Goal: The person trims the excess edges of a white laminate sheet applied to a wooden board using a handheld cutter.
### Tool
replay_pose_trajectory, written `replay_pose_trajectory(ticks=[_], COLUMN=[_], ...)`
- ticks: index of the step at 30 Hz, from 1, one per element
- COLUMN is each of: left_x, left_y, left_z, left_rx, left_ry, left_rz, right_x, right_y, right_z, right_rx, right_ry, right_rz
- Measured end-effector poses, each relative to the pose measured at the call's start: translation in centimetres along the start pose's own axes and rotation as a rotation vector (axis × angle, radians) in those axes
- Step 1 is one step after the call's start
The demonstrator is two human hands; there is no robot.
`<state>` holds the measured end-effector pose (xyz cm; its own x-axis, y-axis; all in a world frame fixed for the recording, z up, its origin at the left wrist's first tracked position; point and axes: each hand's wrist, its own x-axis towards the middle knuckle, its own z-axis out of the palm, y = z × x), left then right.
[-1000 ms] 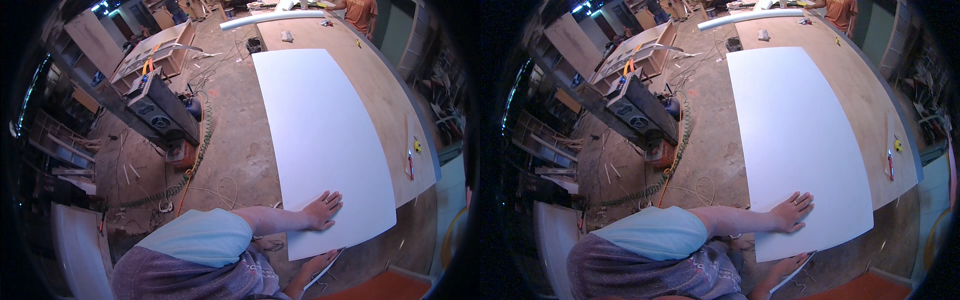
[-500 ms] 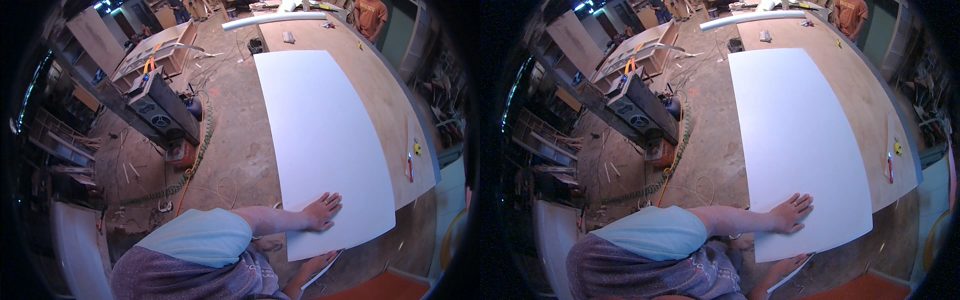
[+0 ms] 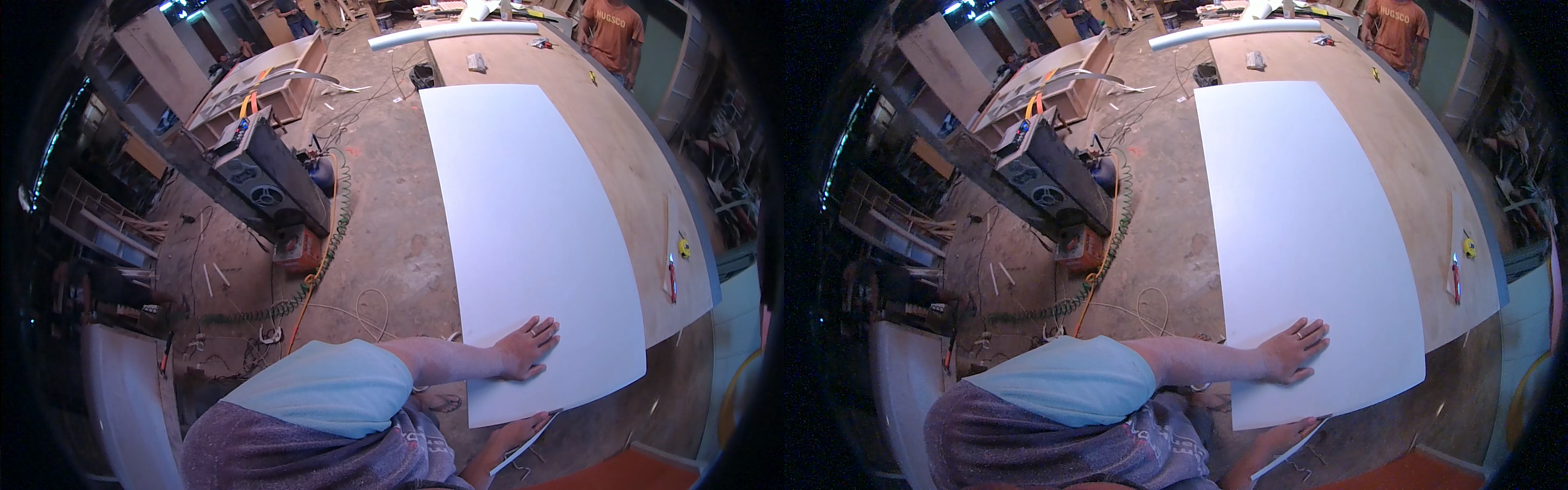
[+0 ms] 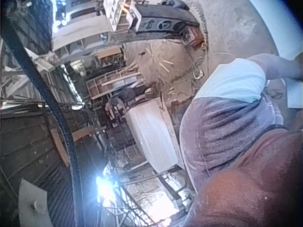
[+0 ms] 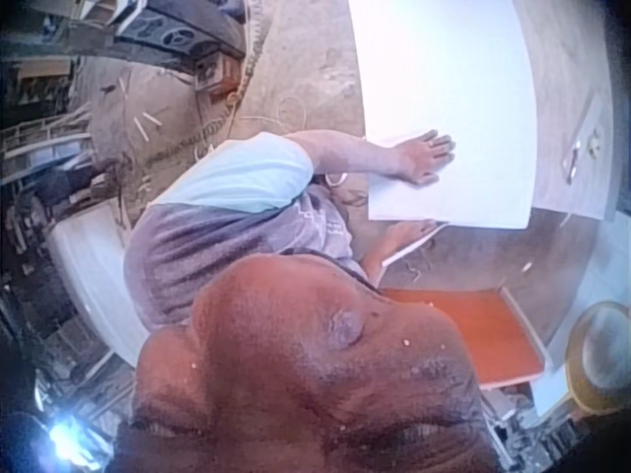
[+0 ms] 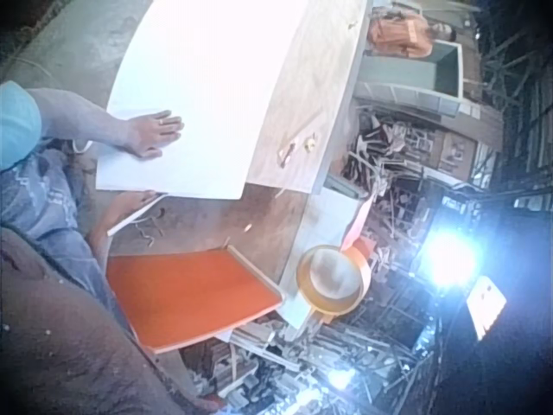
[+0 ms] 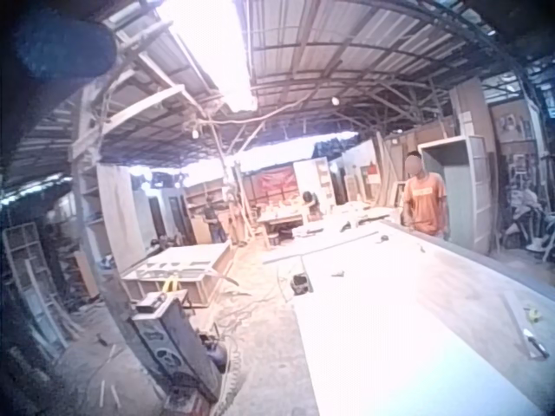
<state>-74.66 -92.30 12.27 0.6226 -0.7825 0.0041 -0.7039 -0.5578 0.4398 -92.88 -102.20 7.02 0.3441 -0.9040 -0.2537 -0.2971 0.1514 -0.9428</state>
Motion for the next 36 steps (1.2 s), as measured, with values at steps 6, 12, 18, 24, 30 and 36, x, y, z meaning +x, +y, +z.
replay_pose_trajectory(ticks=[6,12,18,24,30,36], left_x=[0.0,0.0,0.0,0.0,-0.2,0.1], left_y=[0.1,0.1,0.0,0.0,0.0,-0.1], left_z=[0.1,0.2,0.6,-0.1,0.4,0.6], left_rx=[0.006,0.007,-0.007,0.006,-0.018,-0.001], left_ry=[0.019,0.016,0.05,0.019,0.057,0.047], left_rz=[0.005,-0.002,0.005,0.005,0.014,0.017], right_x=[-1.9,-1.6,-2.7,-1.4,-2.2,-1.8], right_y=[-3.6,-3.4,-5.5,-1.1,-4.5,-3.7], right_z=[0.4,-0.1,0.2,-0.9,0.2,0.1], right_rx=[-0.046,-0.029,-0.105,-0.511,-0.067,-0.074], right_ry=[0.05,-0.017,-0.008,-0.091,0.011,0.034], right_rz=[0.106,0.069,0.156,-0.389,0.111,0.085])
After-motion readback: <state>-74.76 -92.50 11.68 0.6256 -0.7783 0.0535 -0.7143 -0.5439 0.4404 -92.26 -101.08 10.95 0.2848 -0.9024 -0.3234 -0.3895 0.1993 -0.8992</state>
